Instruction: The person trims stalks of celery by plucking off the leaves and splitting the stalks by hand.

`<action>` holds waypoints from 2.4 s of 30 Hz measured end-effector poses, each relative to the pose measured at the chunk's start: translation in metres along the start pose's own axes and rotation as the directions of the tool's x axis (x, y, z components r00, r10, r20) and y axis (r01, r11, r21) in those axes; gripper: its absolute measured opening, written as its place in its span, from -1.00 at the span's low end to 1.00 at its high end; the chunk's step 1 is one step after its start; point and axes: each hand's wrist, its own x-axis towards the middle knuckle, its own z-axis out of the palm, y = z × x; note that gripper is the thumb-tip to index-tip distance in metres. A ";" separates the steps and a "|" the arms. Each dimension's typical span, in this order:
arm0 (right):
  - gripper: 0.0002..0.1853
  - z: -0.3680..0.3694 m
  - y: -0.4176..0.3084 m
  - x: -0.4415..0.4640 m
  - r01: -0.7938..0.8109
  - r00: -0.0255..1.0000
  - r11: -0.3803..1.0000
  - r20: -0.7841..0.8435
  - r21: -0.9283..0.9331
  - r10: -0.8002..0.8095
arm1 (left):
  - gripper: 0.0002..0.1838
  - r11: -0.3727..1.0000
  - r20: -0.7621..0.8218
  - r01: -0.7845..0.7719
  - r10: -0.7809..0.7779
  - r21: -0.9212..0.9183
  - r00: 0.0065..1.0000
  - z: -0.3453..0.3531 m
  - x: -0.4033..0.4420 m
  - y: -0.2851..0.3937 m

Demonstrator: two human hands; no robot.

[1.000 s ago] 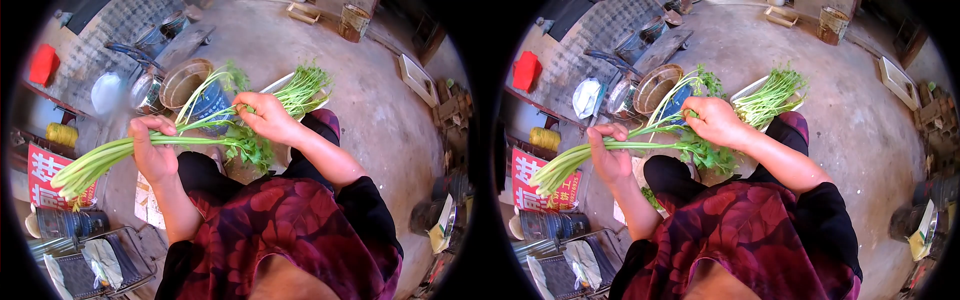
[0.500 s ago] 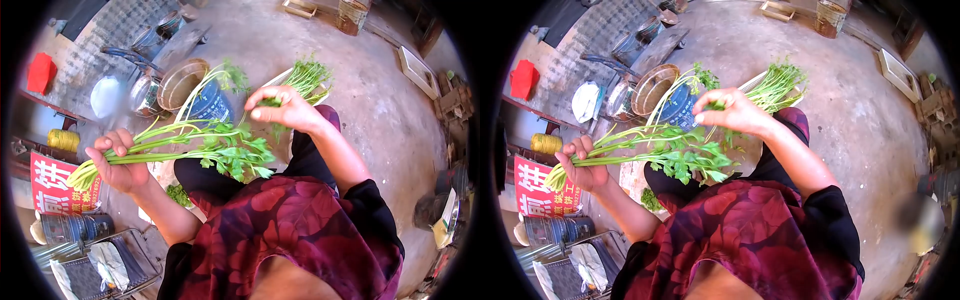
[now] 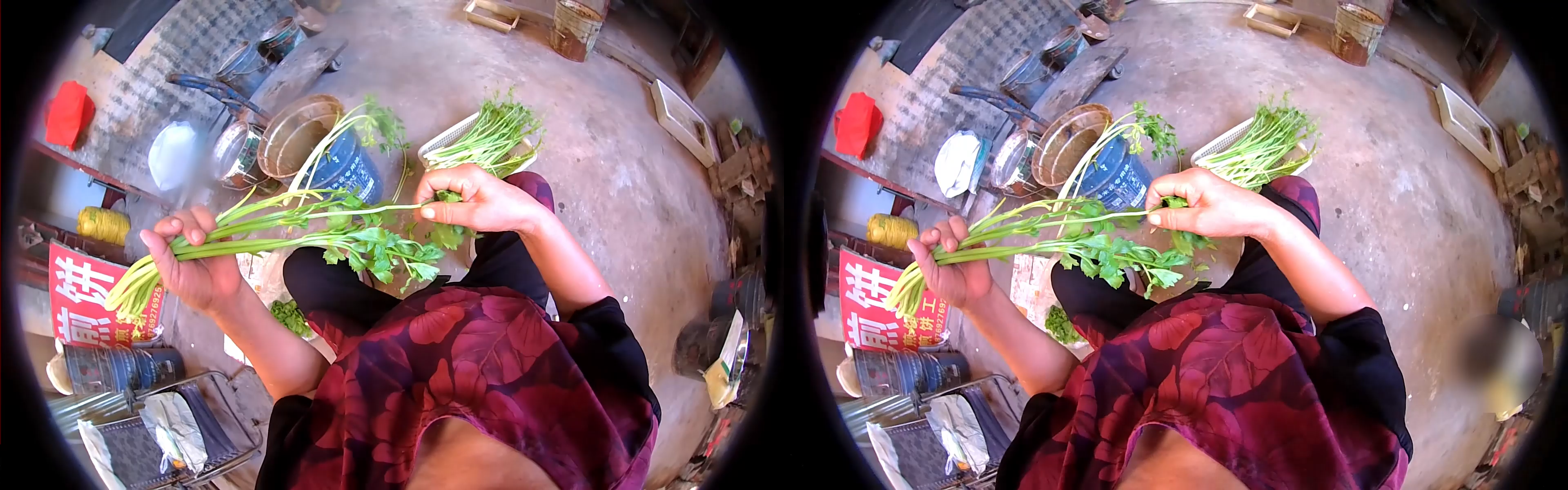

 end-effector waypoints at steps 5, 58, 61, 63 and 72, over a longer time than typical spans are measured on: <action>-0.88 0.001 0.001 -0.007 -0.018 1.000 0.996 -0.011 -0.087 0.018 | -0.56 1.000 -0.072 0.002 -0.004 -0.027 0.997 -0.002 0.003 0.005; -0.97 0.029 -0.008 0.047 -0.078 0.993 0.972 0.103 0.220 0.057 | -0.64 0.843 -0.510 0.105 0.215 0.527 0.833 0.018 -0.002 -0.026; -0.97 0.029 -0.004 0.045 -0.229 0.969 0.904 0.177 0.361 0.174 | -0.66 0.843 -0.506 0.135 0.178 0.522 0.844 0.017 -0.002 -0.026; -0.96 0.028 -0.003 0.044 -0.321 0.944 0.863 0.210 0.391 0.255 | -0.69 0.848 -0.495 0.161 0.133 0.505 0.859 0.015 -0.002 -0.024; -0.79 0.045 0.007 0.044 0.074 0.993 0.956 0.106 -0.285 -0.045 | -0.75 0.824 -0.480 0.236 0.050 0.515 0.876 0.013 -0.004 -0.026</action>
